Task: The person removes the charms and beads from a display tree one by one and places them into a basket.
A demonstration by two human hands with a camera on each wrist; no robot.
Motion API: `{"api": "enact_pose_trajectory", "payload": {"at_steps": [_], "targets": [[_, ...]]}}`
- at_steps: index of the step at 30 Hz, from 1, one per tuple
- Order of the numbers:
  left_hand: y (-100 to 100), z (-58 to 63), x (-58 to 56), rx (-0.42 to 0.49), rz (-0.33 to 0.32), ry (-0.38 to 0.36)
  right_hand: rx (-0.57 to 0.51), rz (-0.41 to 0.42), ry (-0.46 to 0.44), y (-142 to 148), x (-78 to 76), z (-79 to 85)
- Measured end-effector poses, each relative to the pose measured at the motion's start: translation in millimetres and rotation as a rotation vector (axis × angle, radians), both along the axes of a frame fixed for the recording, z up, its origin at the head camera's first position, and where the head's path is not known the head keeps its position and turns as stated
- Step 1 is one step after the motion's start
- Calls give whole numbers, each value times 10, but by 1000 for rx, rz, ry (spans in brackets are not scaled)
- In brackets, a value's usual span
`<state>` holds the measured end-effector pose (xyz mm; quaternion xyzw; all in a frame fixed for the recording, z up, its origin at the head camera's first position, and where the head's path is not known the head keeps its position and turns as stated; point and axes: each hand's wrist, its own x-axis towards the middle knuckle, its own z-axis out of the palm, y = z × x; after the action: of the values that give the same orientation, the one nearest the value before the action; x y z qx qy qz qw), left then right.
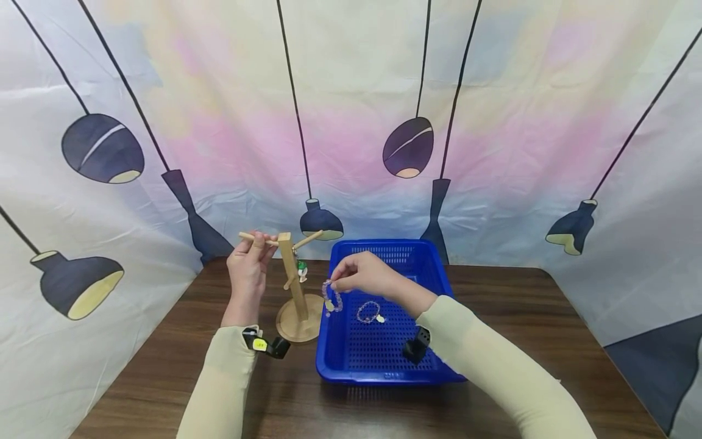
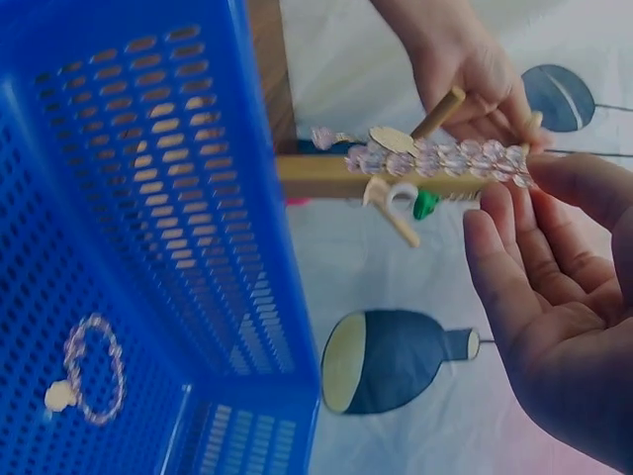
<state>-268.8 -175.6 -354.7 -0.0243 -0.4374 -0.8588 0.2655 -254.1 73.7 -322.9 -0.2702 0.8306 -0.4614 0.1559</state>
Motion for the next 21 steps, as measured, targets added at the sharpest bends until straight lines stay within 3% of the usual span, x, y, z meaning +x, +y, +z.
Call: {"api": "enact_pose_trajectory", "payload": {"at_steps": [8,21], "targets": [[10,4,-3,3,4,-3,100,89,-43,183,-112,-136],[10,-10,-7,21,-7,10,165,134,-101,348,-213,-466]]}}
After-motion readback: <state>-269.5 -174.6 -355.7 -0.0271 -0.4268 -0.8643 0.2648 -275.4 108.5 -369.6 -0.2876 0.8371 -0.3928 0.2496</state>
